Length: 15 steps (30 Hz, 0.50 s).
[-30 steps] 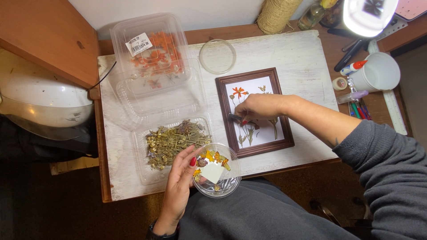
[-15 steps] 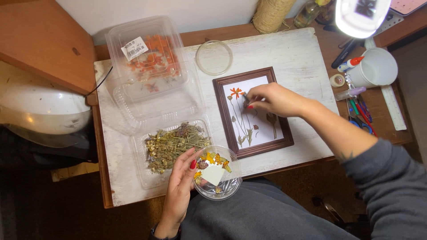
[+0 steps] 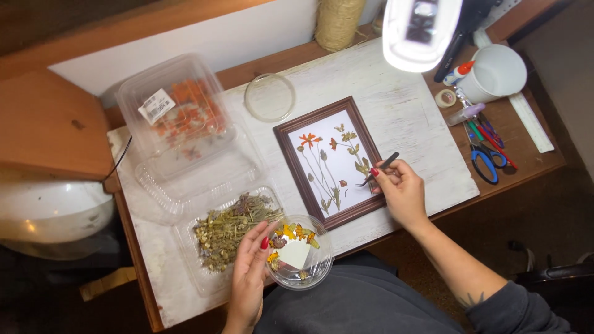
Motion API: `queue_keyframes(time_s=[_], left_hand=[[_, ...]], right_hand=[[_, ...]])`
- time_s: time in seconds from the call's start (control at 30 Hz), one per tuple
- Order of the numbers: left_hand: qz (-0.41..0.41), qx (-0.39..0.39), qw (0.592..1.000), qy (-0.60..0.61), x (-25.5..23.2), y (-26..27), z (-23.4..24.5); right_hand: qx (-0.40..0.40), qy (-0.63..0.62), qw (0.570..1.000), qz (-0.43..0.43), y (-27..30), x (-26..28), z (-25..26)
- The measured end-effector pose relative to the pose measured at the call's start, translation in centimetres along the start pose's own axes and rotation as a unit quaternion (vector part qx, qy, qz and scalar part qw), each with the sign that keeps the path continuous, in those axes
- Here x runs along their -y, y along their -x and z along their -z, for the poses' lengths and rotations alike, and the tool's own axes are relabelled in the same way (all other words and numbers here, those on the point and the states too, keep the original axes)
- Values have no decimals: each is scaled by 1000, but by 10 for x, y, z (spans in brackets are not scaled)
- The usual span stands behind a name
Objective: Creating a piece of botanical art by arranging dried flowers and stems in a frame.
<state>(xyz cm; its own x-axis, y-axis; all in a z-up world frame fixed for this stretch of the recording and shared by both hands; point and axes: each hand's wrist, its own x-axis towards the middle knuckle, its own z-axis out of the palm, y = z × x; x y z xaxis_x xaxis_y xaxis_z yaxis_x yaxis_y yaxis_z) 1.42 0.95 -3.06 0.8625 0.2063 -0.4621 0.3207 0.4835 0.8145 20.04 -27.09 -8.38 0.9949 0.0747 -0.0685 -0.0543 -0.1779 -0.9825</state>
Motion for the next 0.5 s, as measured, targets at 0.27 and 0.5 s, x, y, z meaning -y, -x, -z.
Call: queue_keyframes(time_s=[0.27,0.5], left_hand=[[23,27,999,0,-4,-6,-4],[31,35,999,0,-4,-5,-1]], right_hand=[[-34,0,995,-90,4,9,-14],[-52,19,995,-87,0,8,-23]])
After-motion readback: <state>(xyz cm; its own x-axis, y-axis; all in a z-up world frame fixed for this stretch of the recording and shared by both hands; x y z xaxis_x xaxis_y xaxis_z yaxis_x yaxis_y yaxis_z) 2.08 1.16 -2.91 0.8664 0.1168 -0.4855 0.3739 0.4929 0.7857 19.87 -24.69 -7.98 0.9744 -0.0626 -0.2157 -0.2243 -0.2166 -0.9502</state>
